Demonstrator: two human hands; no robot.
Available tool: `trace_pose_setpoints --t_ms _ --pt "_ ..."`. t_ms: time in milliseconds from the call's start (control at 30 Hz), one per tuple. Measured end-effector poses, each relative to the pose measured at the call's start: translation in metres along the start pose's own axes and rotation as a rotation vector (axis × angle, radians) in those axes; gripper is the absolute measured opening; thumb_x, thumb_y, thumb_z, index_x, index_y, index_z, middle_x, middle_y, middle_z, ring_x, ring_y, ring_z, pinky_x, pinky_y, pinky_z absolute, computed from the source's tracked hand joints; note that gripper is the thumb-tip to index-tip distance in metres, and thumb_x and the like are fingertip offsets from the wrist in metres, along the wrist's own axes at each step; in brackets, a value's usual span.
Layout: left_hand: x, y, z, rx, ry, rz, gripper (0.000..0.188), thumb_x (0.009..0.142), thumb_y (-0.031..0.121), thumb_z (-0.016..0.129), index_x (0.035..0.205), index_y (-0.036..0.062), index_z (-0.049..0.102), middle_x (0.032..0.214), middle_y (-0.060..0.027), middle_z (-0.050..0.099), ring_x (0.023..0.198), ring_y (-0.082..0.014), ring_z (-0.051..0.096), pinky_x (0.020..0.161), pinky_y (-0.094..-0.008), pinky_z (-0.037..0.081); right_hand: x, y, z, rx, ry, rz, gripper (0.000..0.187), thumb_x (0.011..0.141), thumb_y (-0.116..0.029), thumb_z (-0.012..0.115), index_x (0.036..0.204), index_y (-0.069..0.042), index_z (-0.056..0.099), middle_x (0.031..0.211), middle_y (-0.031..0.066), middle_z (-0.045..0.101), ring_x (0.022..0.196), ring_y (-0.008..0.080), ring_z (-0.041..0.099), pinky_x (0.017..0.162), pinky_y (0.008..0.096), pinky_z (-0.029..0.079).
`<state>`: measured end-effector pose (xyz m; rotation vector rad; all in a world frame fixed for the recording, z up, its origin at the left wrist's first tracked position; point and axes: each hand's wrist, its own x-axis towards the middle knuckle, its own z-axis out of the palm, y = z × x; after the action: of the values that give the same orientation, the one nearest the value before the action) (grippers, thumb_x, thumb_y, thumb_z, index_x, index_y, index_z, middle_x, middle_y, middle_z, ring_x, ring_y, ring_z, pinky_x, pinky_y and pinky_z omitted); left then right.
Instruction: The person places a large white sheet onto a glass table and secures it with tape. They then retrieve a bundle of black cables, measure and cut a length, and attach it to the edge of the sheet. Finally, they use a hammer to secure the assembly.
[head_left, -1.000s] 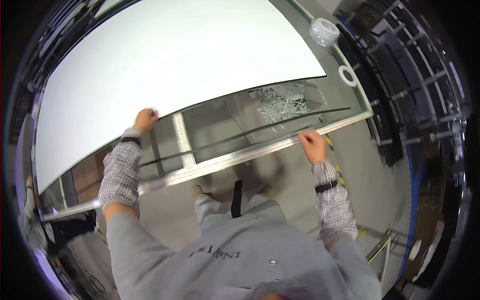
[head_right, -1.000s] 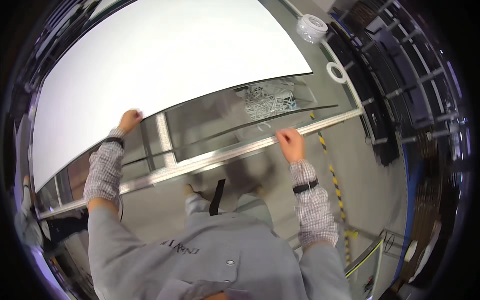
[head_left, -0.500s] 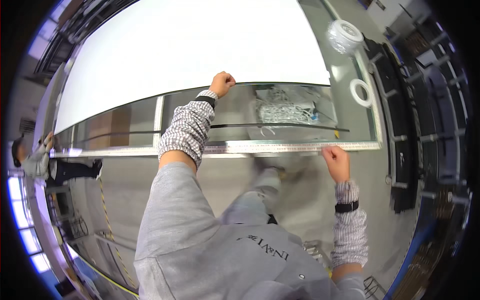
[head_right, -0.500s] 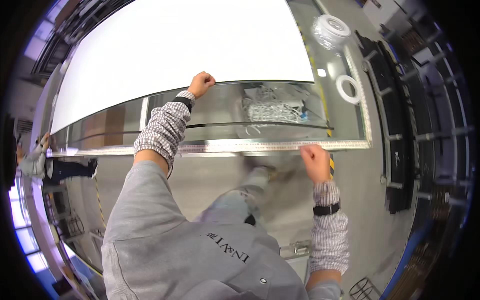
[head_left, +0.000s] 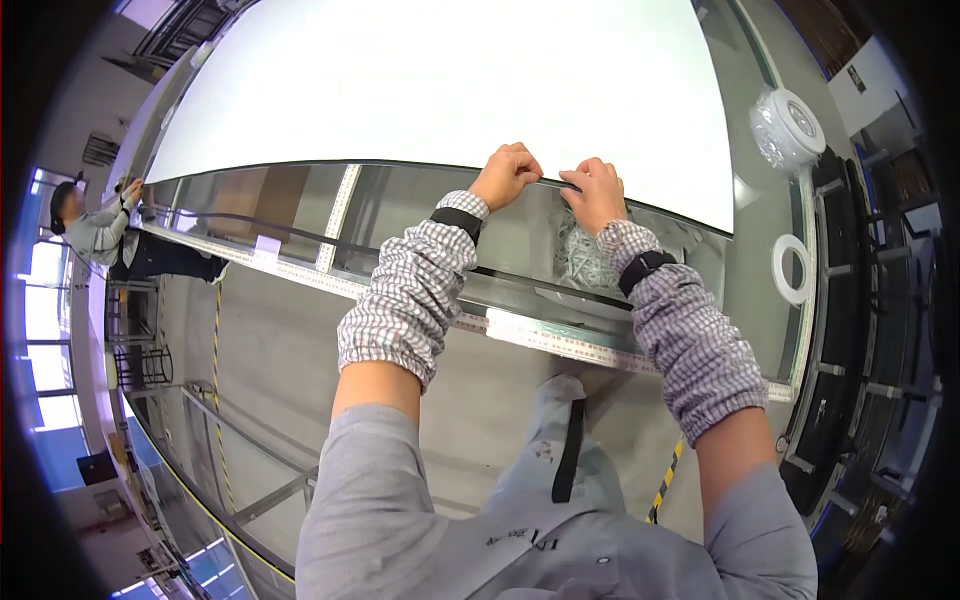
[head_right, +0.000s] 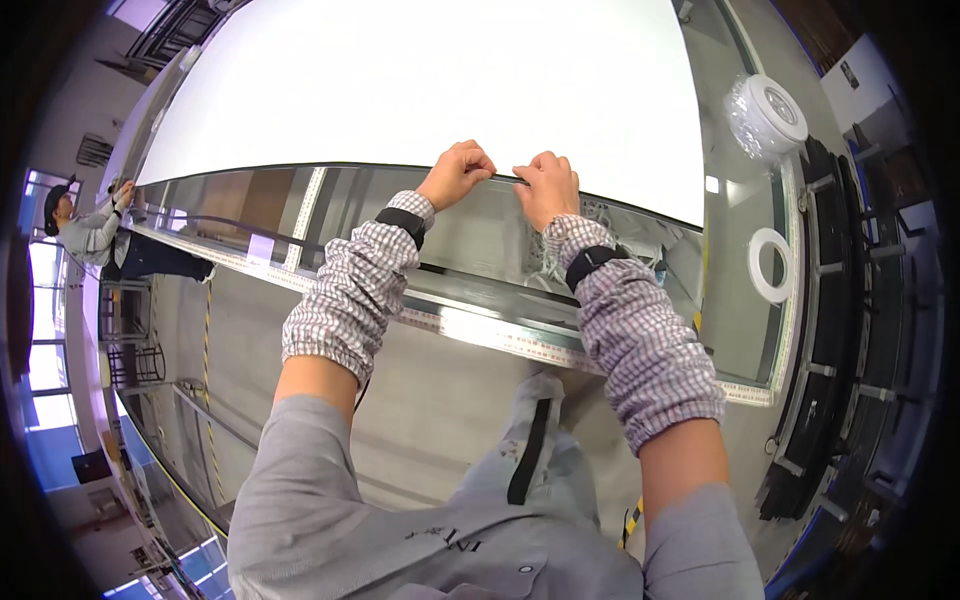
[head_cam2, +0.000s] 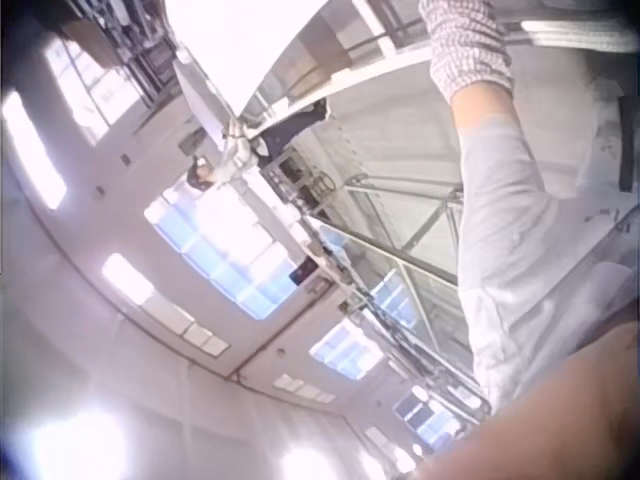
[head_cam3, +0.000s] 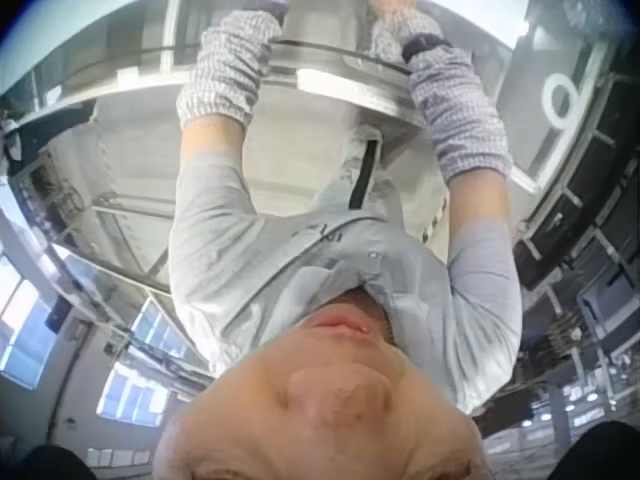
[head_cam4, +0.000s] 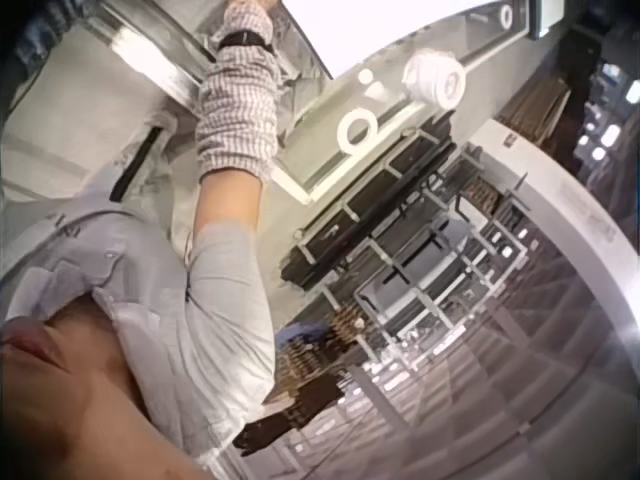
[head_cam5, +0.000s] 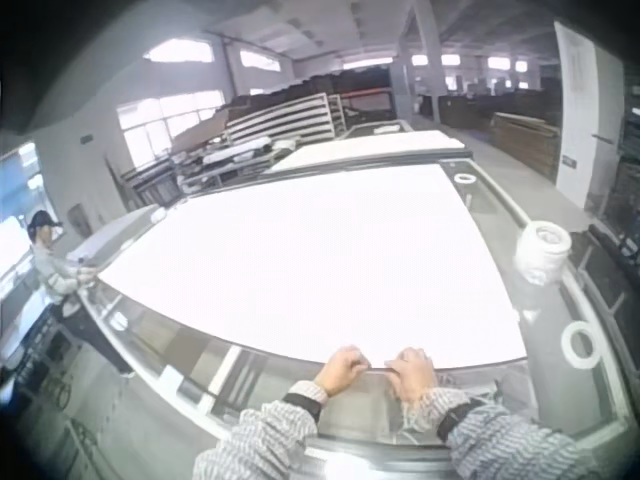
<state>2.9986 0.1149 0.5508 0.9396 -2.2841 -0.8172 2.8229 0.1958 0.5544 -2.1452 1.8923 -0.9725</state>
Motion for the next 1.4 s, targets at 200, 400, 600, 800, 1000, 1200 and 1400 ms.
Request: trace_pose_setpoints --t_ms 200,400,600,800,1000,1200,1400 --pt "0.009 0.002 -0.004 -0.127 -0.18 -0.112 0.003 0.075 0.0 0.061 0.076 0.0022 0.059 0.078 -0.0041 0.051 0.073 -0.014 0.049 0.067 -0.0276 0.043 0.009 0.0 0.014 0.105 -0.042 0.143 0.009 0.067 -0.017 0.068 0.076 -0.015 0.068 0.081 0.001 0.057 0.086 0.022 0.05 0.077 0.0352 0.038" --pt "0.007 -0.002 -0.009 -0.107 -0.161 -0.047 0.005 0.075 0.001 0.062 0.077 0.0015 0.058 0.084 -0.0052 0.052 0.075 -0.016 0.051 0.07 -0.0285 0.044 0.012 -0.003 0.014 0.1 -0.081 0.166 0.005 0.068 -0.019 0.066 0.07 -0.015 0.067 0.079 0.0002 0.058 0.084 0.0204 0.051 0.079 0.0371 0.036" --pt "0.003 -0.006 -0.014 -0.094 -0.152 -0.095 0.007 0.075 0.003 0.064 0.074 0.0023 0.057 0.083 -0.0045 0.052 0.077 -0.0145 0.052 0.072 -0.027 0.045 0.012 0.002 0.019 0.191 -0.036 0.201 0.005 0.069 -0.018 0.066 0.069 -0.014 0.067 0.078 0.0005 0.059 0.082 0.0202 0.053 0.078 0.0368 0.037" --pt "0.003 -0.003 -0.011 -0.091 -0.113 -0.132 0.008 0.076 0.003 0.063 0.073 0.0023 0.056 0.08 -0.0038 0.051 0.076 -0.0135 0.051 0.071 -0.0266 0.044 0.014 0.0 0.023 0.171 -0.004 0.27 0.003 0.068 -0.017 0.066 0.067 -0.014 0.067 0.075 -0.0001 0.06 0.08 0.0205 0.053 0.076 0.037 0.039" --pt "0.004 -0.009 -0.009 -0.116 -0.076 -0.041 0.009 0.075 0.001 0.062 0.073 0.002 0.053 0.078 -0.0034 0.049 0.069 -0.0114 0.049 0.063 -0.0243 0.043 0.017 -0.002 0.026 0.107 0.113 0.203 0.007 0.065 -0.017 0.061 0.061 -0.015 0.067 0.067 0.0046 0.06 0.074 0.0247 0.056 0.067 0.0395 0.043" --pt "0.003 -0.008 -0.009 -0.189 -0.095 -0.161 0.01 0.072 -0.002 0.062 0.073 0.0029 0.054 0.075 -0.0027 0.048 0.067 -0.0112 0.047 0.062 -0.0238 0.041 0.025 0.005 0.008 0.078 -0.179 0.355 0.004 0.064 -0.017 0.066 0.065 -0.014 0.067 0.068 0.0029 0.063 0.078 0.0202 0.058 0.069 0.0359 0.046" --pt "0.017 0.007 -0.005 0.055 -0.106 -0.109 0.01 0.07 -0.001 0.061 0.069 0.0041 0.053 0.069 -0.0046 0.05 0.065 -0.0151 0.05 0.059 -0.0277 0.042 -0.023 0.07 -0.1 -0.366 -0.235 0.266 0.009 0.071 -0.013 0.057 0.07 -0.011 0.066 0.071 0.0094 0.061 0.077 0.0266 0.057 0.072 0.0406 0.04"
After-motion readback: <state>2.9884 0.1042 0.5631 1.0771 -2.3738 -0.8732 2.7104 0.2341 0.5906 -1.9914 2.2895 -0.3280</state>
